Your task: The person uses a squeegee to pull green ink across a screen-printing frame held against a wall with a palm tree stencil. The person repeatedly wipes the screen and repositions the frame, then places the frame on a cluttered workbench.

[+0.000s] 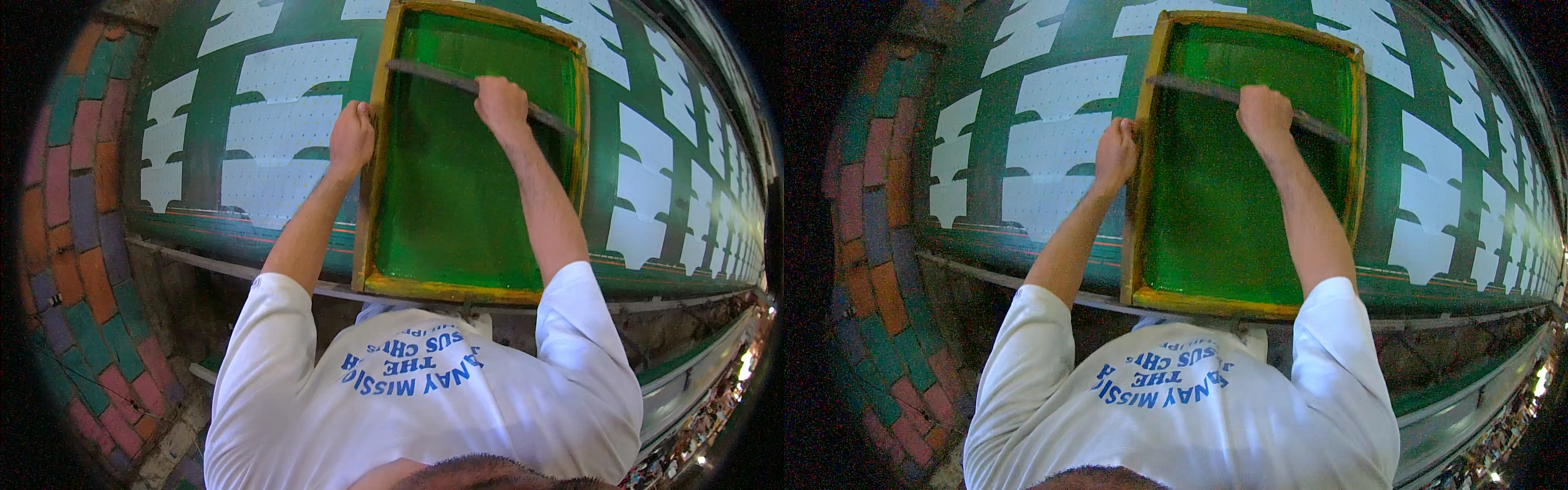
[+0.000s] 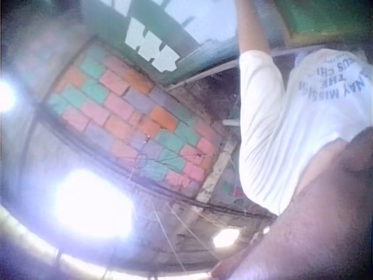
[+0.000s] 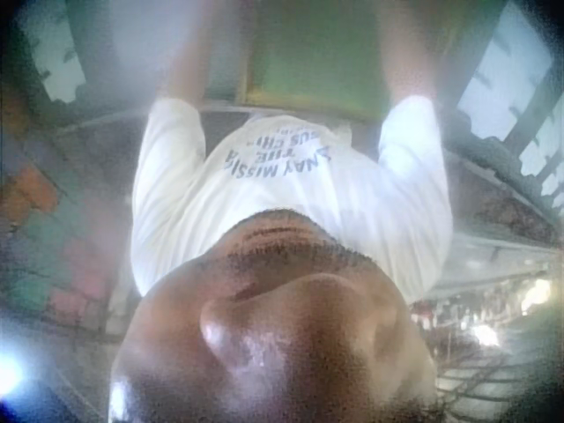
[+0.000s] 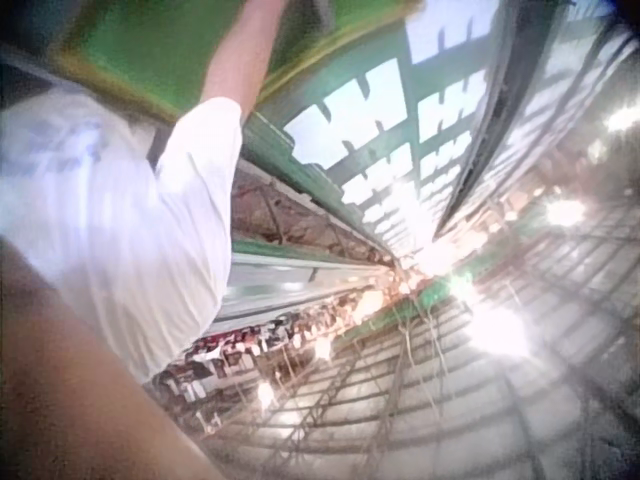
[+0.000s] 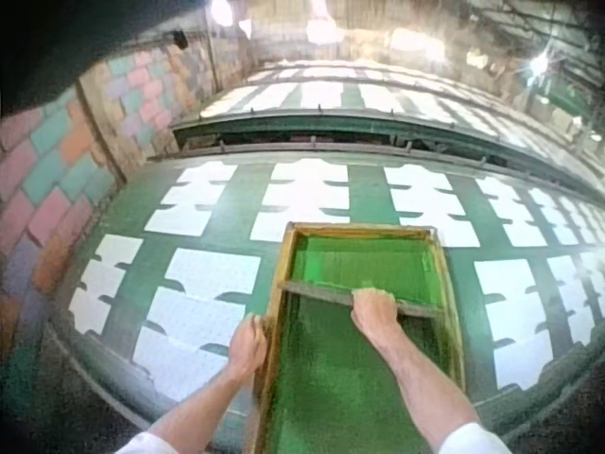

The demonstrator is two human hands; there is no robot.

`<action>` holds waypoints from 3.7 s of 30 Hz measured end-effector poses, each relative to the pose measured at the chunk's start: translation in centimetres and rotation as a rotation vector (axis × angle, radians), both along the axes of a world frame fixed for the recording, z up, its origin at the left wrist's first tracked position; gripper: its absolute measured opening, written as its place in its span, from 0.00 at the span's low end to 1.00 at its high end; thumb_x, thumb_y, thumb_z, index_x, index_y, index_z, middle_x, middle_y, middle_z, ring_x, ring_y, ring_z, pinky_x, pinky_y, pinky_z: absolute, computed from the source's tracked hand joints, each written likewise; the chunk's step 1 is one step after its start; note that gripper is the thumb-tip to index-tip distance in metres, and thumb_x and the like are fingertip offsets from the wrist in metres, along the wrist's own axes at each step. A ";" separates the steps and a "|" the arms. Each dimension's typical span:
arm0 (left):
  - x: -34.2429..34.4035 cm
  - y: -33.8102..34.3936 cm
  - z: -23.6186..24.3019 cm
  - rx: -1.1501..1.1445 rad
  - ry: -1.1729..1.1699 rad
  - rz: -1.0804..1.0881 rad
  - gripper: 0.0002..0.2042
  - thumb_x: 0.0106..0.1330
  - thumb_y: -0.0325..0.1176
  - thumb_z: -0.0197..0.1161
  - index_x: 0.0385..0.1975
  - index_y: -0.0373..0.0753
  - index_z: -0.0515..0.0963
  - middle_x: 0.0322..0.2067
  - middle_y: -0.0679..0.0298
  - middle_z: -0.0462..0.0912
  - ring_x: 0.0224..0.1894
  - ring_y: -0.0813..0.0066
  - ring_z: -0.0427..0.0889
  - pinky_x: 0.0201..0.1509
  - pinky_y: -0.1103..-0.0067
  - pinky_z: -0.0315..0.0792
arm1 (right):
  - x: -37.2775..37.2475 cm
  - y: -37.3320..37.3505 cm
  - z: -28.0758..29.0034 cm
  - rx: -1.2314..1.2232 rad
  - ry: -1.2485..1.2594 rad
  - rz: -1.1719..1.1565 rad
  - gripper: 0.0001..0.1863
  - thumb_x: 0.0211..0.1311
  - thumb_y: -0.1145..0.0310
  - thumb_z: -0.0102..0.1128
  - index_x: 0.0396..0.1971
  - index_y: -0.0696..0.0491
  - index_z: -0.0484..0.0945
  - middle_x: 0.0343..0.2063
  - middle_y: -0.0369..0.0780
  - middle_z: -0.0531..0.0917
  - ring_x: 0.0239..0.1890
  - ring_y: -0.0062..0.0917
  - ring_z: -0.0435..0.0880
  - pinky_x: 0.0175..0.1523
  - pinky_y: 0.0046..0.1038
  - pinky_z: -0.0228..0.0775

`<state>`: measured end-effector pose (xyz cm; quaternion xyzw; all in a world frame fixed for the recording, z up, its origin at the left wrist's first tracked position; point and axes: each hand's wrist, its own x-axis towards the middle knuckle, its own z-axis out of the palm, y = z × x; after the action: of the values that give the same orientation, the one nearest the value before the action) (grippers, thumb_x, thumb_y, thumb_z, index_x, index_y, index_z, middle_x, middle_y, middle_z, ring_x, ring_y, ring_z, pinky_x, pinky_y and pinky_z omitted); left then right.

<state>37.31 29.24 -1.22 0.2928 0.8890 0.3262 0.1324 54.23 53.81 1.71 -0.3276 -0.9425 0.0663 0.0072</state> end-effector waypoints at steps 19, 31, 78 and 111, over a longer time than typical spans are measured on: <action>1.0 0.1 0.4 -0.074 0.117 0.047 0.21 0.83 0.45 0.42 0.44 0.36 0.79 0.38 0.45 0.83 0.46 0.38 0.80 0.49 0.54 0.72 | -3.3 9.5 1.7 0.012 0.007 0.166 0.11 0.57 0.66 0.70 0.40 0.49 0.89 0.37 0.47 0.89 0.42 0.45 0.91 0.48 0.48 0.85; 0.7 0.3 0.5 -0.082 0.102 0.044 0.20 0.83 0.45 0.43 0.45 0.36 0.79 0.43 0.45 0.85 0.48 0.39 0.81 0.50 0.54 0.73 | -7.2 17.8 -1.1 0.085 0.010 0.139 0.15 0.59 0.60 0.70 0.42 0.51 0.89 0.41 0.48 0.90 0.46 0.47 0.90 0.52 0.49 0.83; -3.2 0.0 -3.8 -0.100 0.263 -0.090 0.26 0.74 0.57 0.51 0.50 0.38 0.81 0.47 0.43 0.85 0.53 0.41 0.83 0.57 0.54 0.75 | 25.1 -24.0 5.3 -0.335 -0.235 0.135 0.15 0.52 0.74 0.66 0.41 0.50 0.88 0.33 0.46 0.88 0.40 0.42 0.90 0.46 0.44 0.83; -1.1 0.7 -0.5 -0.031 0.057 -0.077 0.22 0.77 0.48 0.60 0.53 0.33 0.80 0.45 0.53 0.87 0.47 0.65 0.85 0.56 0.71 0.76 | 40.0 -7.8 3.9 -0.492 0.419 -0.329 0.24 0.47 0.62 0.73 0.43 0.61 0.81 0.37 0.48 0.82 0.41 0.47 0.84 0.46 0.45 0.79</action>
<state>36.24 29.92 -1.76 0.3340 0.8854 0.2987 0.1238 94.20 46.00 5.58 -0.4460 -0.8110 0.3548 0.1318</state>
